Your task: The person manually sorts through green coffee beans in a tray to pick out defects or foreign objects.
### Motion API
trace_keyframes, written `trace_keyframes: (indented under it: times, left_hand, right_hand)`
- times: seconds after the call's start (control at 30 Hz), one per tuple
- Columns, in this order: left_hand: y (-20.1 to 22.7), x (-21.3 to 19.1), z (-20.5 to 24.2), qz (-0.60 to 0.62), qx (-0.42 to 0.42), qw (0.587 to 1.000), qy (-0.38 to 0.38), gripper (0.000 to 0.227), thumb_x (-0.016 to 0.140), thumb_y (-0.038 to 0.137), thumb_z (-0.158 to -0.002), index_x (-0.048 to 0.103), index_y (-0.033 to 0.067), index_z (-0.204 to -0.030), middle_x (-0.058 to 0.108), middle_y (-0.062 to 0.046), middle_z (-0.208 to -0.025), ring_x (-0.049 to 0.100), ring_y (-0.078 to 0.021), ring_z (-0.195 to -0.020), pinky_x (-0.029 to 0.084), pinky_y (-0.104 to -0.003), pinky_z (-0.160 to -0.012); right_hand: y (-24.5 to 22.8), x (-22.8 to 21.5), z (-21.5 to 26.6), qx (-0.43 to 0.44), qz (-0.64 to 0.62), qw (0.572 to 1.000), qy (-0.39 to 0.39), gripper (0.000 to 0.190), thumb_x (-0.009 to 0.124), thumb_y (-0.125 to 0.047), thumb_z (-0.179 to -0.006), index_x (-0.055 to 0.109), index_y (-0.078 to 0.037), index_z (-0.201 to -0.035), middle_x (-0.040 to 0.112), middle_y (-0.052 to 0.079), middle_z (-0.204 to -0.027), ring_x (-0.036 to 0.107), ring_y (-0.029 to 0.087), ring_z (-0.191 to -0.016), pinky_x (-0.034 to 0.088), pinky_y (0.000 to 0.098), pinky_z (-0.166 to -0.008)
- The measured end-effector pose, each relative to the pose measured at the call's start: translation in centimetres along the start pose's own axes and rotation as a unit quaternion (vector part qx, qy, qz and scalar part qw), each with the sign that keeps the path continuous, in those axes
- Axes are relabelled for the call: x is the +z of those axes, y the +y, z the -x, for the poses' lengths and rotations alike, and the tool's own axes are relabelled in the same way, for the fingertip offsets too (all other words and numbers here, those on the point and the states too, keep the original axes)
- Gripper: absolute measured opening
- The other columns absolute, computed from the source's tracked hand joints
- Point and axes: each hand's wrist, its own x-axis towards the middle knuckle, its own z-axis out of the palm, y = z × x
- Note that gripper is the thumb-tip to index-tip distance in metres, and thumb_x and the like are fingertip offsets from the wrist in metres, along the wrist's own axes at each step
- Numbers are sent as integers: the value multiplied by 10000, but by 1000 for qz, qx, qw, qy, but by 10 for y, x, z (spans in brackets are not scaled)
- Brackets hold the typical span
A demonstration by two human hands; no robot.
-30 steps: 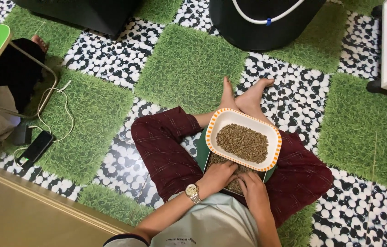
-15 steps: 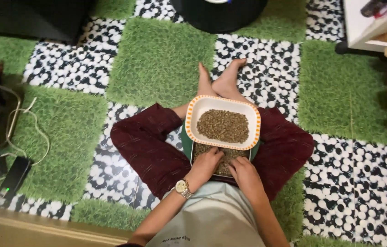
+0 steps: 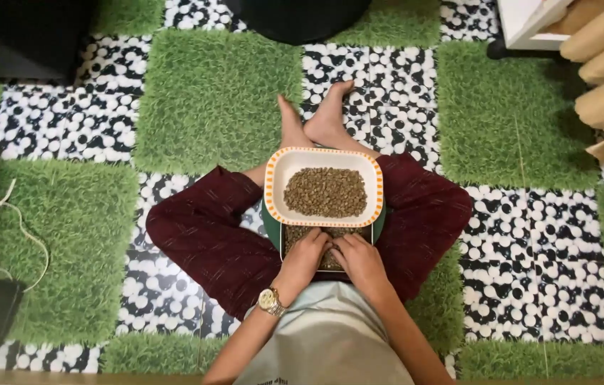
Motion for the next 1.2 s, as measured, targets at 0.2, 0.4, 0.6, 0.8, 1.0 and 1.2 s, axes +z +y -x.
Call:
trace_keyframes:
  times: [0.2, 0.4, 0.6, 0.8, 1.0, 1.2]
  left_hand:
    - [-1, 2, 6, 27, -3, 1000, 12, 176, 547, 126, -1070, 669, 5, -1028, 621, -158, -948, 710, -403, -835, 590, -427, -671]
    - [-1, -2, 7, 56, 2, 998, 19, 84, 586, 100, -1050, 638, 34, -1046, 599, -109, -935, 712, -340, -844, 585, -347, -690]
    - [-13, 9, 2, 54, 19, 998, 31, 61, 585, 41, -1041, 632, 9, -1066, 619, -121, -956, 720, -328, -850, 594, -337, -706]
    - [-8, 6, 6, -7, 63, 997, 45, 71, 580, 46, -1037, 649, 60, -1045, 583, -44, -981, 709, -238, -838, 569, -263, -715]
    - [19, -47, -6, -23, 85, 994, 68, 144, 551, 0, -1013, 666, 56, -1080, 599, -61, -1043, 706, -297, -970, 571, -325, -770]
    - [-7, -63, -53, -124, 53, 983, 123, 210, 592, 41, -1020, 631, 49, -1227, 546, -70, -988, 656, -230, -894, 544, -304, -758]
  right_hand:
    - [-5, 4, -5, 2, -5, 1000, 11, 170, 715, -219, -952, 729, -86, -1058, 715, 49, -867, 707, 225, -885, 601, 325, -668]
    - [-10, -10, -5, -18, -45, 998, 27, 94, 738, -132, -923, 732, -62, -985, 687, 56, -754, 713, 244, -769, 608, 338, -645]
    - [-13, -39, 7, -17, -60, 996, 69, 109, 782, -153, -882, 710, -80, -921, 656, 50, -673, 719, 252, -717, 607, 358, -642]
    - [-14, -72, -38, -40, -19, 981, 187, 83, 767, -175, -928, 732, -142, -995, 660, -4, -705, 710, 193, -737, 594, 302, -625]
    - [-16, -74, -40, -28, -73, 976, 206, 145, 737, -192, -988, 730, -93, -1092, 668, 47, -762, 699, 229, -760, 593, 325, -636]
    - [-5, -42, 11, -3, -51, 997, 58, 162, 728, -245, -959, 751, -130, -1070, 684, 50, -732, 719, 239, -779, 602, 359, -684]
